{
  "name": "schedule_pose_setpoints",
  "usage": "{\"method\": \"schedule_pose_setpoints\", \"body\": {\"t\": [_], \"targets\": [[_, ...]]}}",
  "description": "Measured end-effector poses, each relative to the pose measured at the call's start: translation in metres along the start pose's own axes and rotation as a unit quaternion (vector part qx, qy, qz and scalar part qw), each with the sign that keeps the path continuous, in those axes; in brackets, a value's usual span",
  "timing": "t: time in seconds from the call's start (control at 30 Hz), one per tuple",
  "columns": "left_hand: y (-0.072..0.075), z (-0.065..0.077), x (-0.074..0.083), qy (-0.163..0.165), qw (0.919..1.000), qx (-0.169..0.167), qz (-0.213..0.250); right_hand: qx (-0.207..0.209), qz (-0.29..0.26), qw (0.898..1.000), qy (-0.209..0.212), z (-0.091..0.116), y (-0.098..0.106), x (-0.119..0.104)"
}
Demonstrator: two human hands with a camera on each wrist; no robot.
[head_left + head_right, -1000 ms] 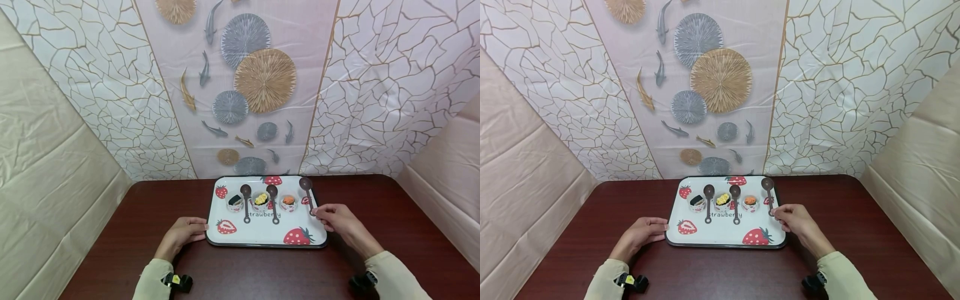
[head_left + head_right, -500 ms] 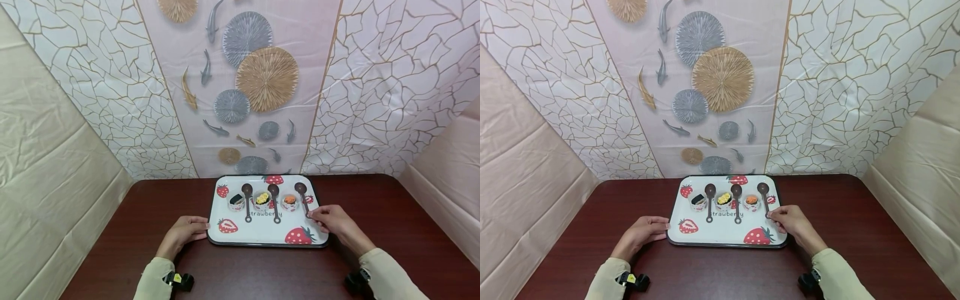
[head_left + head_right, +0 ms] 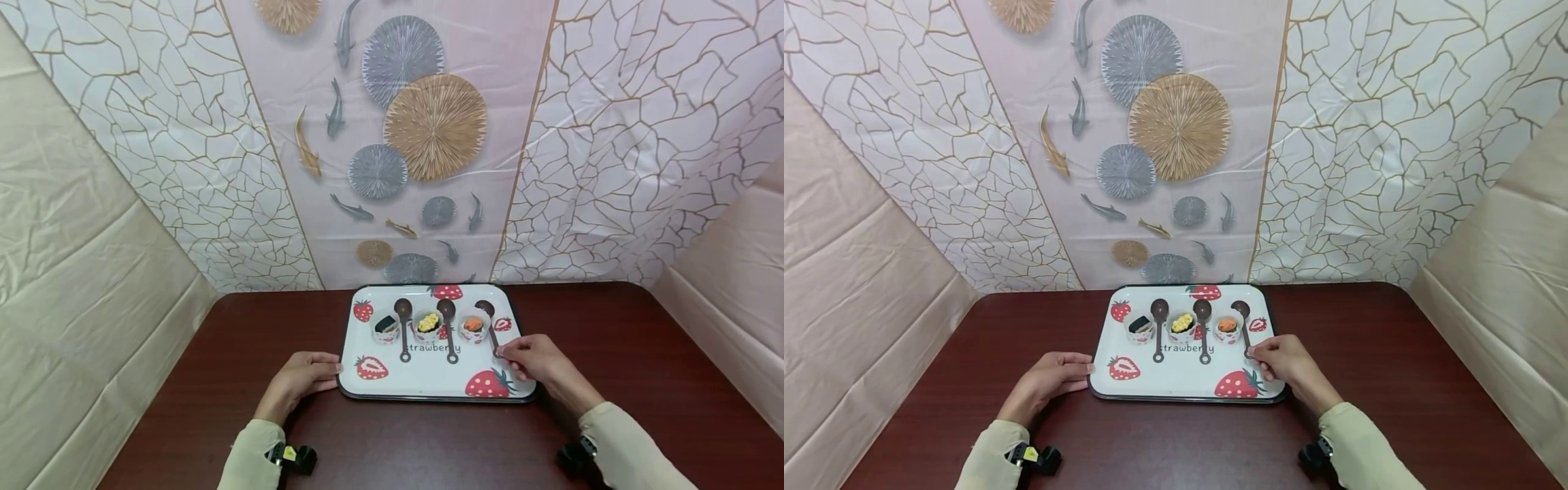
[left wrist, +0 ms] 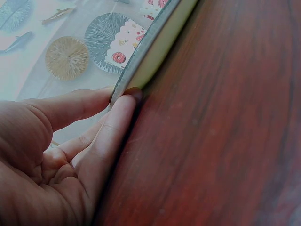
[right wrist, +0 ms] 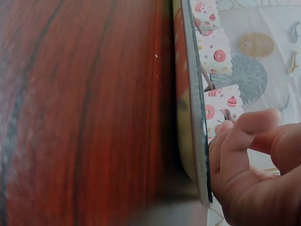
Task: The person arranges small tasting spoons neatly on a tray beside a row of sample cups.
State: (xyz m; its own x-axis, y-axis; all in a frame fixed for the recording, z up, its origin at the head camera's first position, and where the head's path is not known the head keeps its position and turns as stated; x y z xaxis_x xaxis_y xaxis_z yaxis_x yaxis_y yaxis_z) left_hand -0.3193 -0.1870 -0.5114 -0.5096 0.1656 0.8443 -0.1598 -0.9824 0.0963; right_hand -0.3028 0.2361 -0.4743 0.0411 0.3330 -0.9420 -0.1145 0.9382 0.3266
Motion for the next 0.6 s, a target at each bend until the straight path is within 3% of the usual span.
{"method": "schedule_pose_setpoints", "body": {"t": [0.6], "targets": [[-0.0011, 0.0009, 0.0016, -0.002, 1.0000, -0.003, -0.004, 0.000, 0.002, 1.000, -0.010, 0.0006, -0.0044, 0.0031]]}}
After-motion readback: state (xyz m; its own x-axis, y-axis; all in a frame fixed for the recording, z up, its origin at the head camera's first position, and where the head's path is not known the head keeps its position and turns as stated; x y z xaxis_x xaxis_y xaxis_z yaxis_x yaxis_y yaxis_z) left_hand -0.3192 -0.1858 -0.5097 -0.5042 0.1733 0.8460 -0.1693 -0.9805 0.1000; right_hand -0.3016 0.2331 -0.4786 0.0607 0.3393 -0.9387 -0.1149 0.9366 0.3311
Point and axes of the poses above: each hand's wrist, its own z-axis away from the middle knuckle, its own y-axis out of the back of the hand, x = y × z, the point moved 10 cm from there along -z, towards the middle knuckle, and after that the axes turned 12 degrees about y, right-handed, at the moved point
